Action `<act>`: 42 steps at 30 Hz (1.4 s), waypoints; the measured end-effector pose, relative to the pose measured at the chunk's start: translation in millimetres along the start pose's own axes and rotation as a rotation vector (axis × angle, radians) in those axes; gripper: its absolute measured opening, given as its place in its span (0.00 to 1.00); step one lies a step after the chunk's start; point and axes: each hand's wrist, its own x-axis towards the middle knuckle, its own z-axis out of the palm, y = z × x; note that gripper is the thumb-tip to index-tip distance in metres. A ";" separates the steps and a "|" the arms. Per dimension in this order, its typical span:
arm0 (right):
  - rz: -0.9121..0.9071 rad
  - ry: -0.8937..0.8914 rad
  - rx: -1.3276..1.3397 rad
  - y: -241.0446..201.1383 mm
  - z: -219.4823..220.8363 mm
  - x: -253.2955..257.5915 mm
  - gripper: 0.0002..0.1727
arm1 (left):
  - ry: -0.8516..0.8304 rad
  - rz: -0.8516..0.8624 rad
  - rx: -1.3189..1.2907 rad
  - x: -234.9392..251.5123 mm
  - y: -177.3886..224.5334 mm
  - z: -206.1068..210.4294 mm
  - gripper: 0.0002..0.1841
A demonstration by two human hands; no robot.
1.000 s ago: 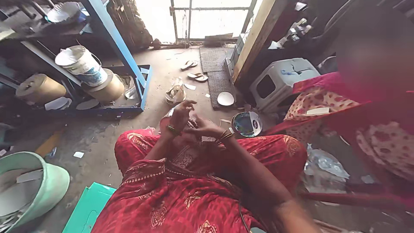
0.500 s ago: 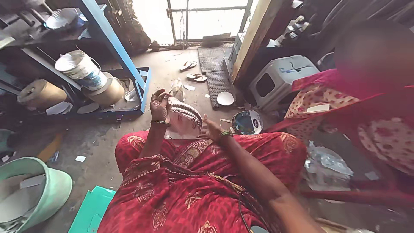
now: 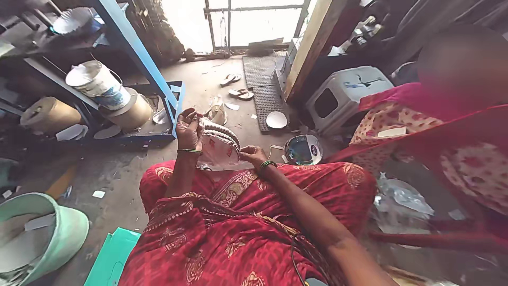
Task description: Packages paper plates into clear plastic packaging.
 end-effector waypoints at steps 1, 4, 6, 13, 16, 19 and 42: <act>0.002 -0.004 -0.018 0.6 1.2 1.8 0.11 | -0.014 0.001 -0.005 -0.5 0.7 0.0 0.14; -0.038 0.025 -0.135 3.0 0.4 10.7 0.09 | -0.030 0.008 -0.016 1.3 2.7 -4.2 0.14; -0.105 0.073 -0.056 1.5 -3.8 18.5 0.07 | 0.002 0.023 0.014 8.7 3.5 -13.9 0.14; -0.292 0.069 0.261 -74.5 -20.0 -12.9 0.07 | -0.203 0.207 1.287 20.7 -2.4 -42.6 0.18; -0.246 0.191 0.214 -74.4 -40.9 -7.1 0.05 | -0.284 0.168 1.286 14.0 -16.2 -34.1 0.17; -0.320 0.240 0.232 -67.7 -68.4 -4.0 0.06 | -0.175 0.193 1.003 14.0 -13.2 -33.1 0.15; -0.623 -0.390 -1.152 -72.4 42.6 -20.8 0.18 | -0.098 0.572 0.699 11.2 -8.4 -32.3 0.16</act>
